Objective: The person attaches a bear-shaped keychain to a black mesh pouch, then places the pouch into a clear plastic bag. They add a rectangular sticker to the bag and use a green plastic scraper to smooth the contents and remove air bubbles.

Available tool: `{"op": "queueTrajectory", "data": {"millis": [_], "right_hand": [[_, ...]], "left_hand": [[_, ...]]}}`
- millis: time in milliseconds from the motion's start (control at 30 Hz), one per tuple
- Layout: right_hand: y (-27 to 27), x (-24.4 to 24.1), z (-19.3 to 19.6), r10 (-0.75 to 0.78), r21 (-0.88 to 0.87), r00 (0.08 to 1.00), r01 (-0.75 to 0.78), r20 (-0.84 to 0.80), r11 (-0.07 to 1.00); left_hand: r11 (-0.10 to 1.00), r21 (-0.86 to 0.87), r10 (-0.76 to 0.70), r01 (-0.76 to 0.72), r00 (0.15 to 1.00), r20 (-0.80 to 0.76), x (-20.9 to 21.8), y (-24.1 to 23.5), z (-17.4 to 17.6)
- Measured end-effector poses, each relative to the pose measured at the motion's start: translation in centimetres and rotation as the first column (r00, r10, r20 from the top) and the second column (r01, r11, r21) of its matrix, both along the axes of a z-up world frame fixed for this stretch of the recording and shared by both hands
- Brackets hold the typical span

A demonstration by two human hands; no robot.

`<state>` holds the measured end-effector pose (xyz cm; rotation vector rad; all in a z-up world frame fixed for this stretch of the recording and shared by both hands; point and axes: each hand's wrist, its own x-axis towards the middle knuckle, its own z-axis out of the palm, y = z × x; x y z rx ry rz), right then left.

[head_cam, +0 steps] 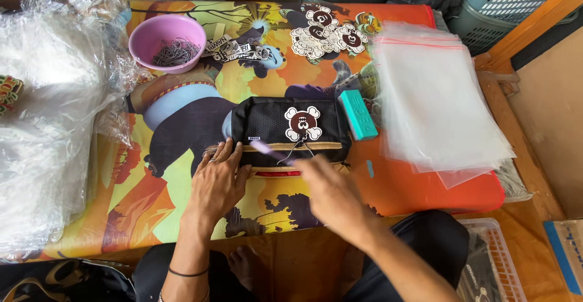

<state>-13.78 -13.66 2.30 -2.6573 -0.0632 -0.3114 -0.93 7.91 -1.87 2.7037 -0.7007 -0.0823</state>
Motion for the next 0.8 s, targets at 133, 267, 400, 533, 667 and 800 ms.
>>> {"op": "queueTrajectory", "data": {"millis": [133, 267, 400, 533, 667, 800], "right_hand": [[2.6, -1.0, -3.0, 0.079, -0.084, 0.969, -0.101, -0.233, 0.991], [0.4, -3.2, -2.9, -0.001, -0.087, 0.988, -0.013, -0.157, 0.996], [-4.1, -6.3, -1.6, -0.228, -0.181, 0.957, 0.197, -0.177, 0.964], [-6.1, -8.7, 0.7, -0.273, -0.168, 0.957, 0.254, -0.101, 0.952], [-6.0, -9.4, 0.9, -0.393, -0.242, 0.917, 0.398, 0.071, 0.885], [-4.1, -8.2, 1.0, -0.190, -0.145, 0.981, 0.183, -0.040, 0.972]], "left_hand": [[0.997, -0.044, -0.067, 0.070, 0.995, 0.078, 0.4, 0.5, -2.3], [0.999, -0.032, -0.035, 0.035, 0.999, 0.010, 0.2, 0.4, -2.2], [0.999, -0.032, -0.033, 0.033, 0.999, 0.026, 0.2, 0.3, -2.2], [0.998, -0.045, -0.032, 0.031, 0.999, -0.033, 0.1, 0.2, -1.8], [0.999, -0.046, -0.028, 0.027, 0.999, -0.024, 0.1, 0.0, -1.9], [0.998, -0.050, -0.027, 0.029, 0.999, 0.027, 0.1, -0.2, -2.3]]}}
